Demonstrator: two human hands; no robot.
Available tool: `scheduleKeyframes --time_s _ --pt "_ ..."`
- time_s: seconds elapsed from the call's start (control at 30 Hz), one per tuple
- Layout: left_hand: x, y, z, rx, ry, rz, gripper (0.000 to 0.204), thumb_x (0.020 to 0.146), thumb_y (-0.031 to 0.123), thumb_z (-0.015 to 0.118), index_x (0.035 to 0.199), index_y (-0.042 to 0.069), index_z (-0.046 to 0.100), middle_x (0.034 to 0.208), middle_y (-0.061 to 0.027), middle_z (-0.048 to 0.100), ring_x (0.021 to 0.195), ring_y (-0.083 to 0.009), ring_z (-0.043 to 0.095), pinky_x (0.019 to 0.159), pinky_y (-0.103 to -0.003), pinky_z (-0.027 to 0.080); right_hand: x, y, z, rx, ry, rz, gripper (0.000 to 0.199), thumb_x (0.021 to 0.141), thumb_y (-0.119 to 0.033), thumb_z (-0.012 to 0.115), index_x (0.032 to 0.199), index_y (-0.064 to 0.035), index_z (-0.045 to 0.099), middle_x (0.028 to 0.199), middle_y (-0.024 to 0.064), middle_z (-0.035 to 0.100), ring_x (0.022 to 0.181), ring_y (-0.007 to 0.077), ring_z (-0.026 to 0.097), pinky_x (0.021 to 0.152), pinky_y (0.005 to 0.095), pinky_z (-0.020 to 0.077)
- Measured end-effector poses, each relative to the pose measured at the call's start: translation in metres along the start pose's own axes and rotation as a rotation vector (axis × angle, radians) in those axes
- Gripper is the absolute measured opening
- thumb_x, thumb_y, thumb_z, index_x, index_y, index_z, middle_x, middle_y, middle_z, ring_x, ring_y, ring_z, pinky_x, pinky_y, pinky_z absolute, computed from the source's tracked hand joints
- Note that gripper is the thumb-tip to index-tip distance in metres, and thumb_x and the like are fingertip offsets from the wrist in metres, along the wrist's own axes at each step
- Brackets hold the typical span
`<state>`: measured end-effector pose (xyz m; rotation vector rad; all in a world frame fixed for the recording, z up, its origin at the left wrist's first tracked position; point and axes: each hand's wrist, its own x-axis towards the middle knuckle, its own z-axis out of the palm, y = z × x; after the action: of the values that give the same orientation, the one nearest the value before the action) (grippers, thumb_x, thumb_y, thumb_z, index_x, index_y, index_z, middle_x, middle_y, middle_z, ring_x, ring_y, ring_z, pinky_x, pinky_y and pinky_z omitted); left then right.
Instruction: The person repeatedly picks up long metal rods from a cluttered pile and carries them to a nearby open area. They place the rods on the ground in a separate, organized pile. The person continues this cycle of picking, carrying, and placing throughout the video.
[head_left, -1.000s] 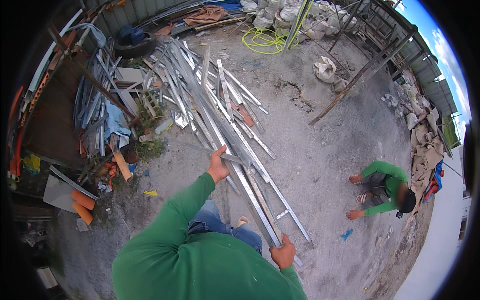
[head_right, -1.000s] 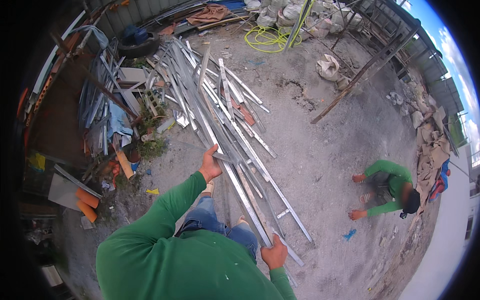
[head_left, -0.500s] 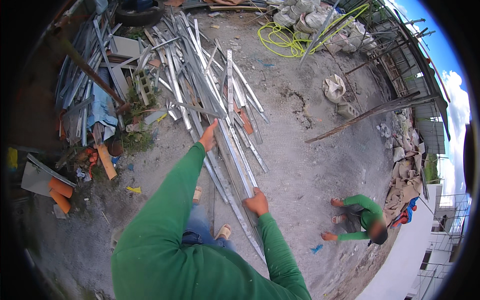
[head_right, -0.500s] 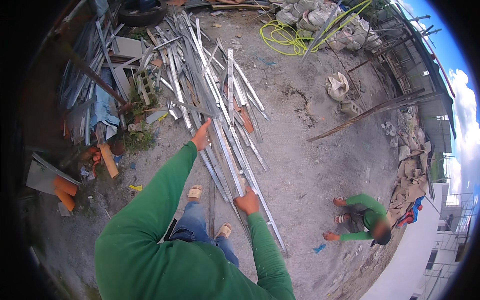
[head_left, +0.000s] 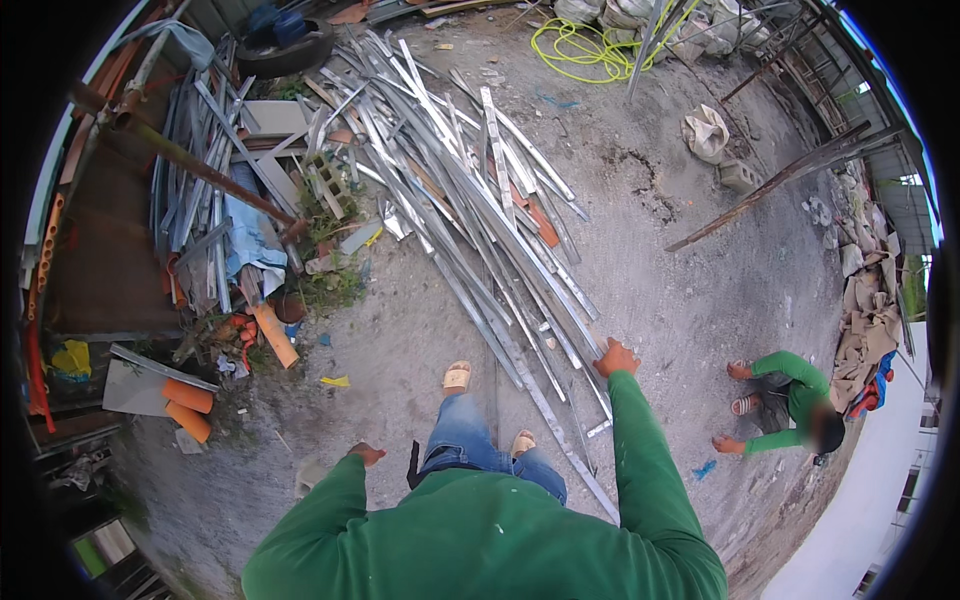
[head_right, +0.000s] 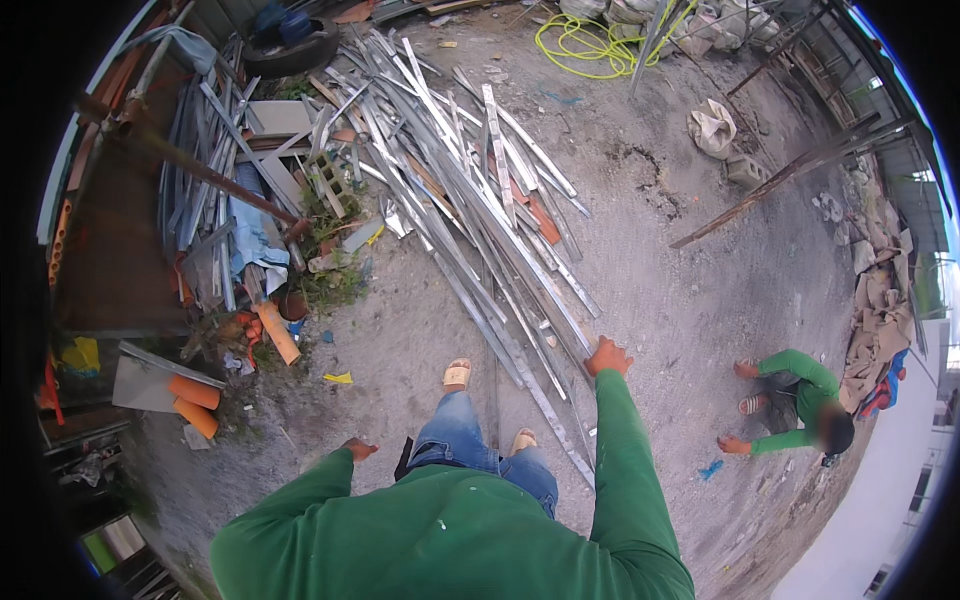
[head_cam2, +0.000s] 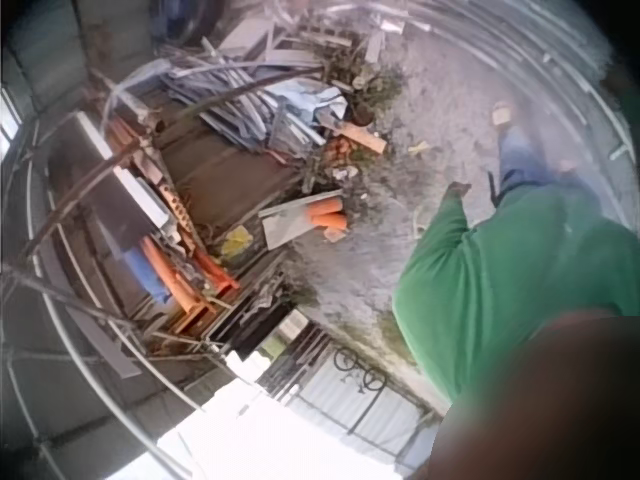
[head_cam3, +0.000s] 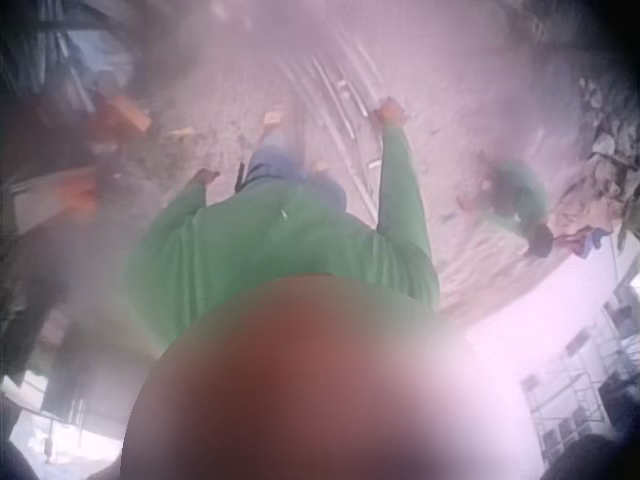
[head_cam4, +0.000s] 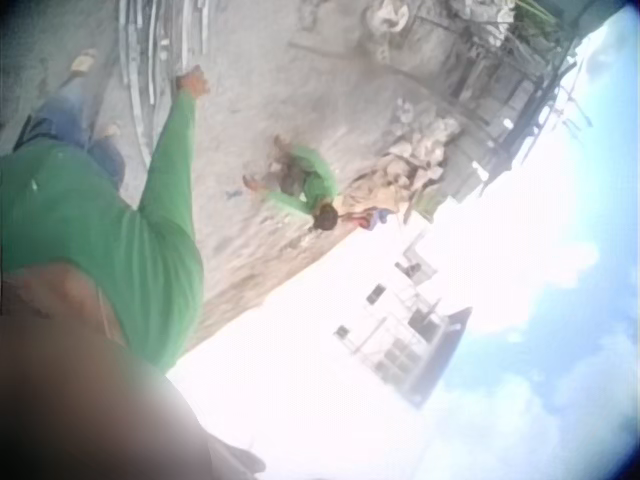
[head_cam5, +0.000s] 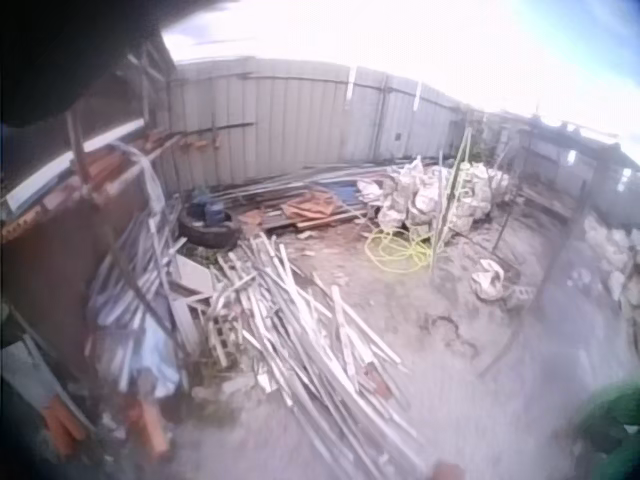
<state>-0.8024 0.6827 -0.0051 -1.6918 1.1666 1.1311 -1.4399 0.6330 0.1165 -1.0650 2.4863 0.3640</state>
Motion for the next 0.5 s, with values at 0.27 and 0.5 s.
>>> scheduleKeyframes --time_s 0.27,0.5 --pt "-0.039 0.028 0.073 -0.757 0.025 0.121 0.069 0.088 0.056 0.061 0.132 0.002 0.056 0.133 -0.0160 0.058 0.121 -0.0311 0.057 0.099 -0.040 0.043 -0.082 0.138 0.196 0.219 -0.233 0.065 0.055 0.077 -0.049 0.070 0.106 -0.0012 0.070 0.118 0.0199 0.064 0.113 0.0352 0.060 0.097 0.0404 0.0472" --pt "-0.106 0.093 0.140 -0.859 0.064 0.338 0.074 0.090 0.061 0.055 0.139 0.007 0.049 0.135 -0.0112 0.056 0.116 -0.0284 0.058 0.093 -0.040 0.046 -0.203 0.318 0.388 0.410 -0.502 0.240 0.058 0.079 -0.047 0.071 0.104 0.0051 0.069 0.102 0.0194 0.070 0.078 0.0295 0.071 0.069 0.0404 0.0571"
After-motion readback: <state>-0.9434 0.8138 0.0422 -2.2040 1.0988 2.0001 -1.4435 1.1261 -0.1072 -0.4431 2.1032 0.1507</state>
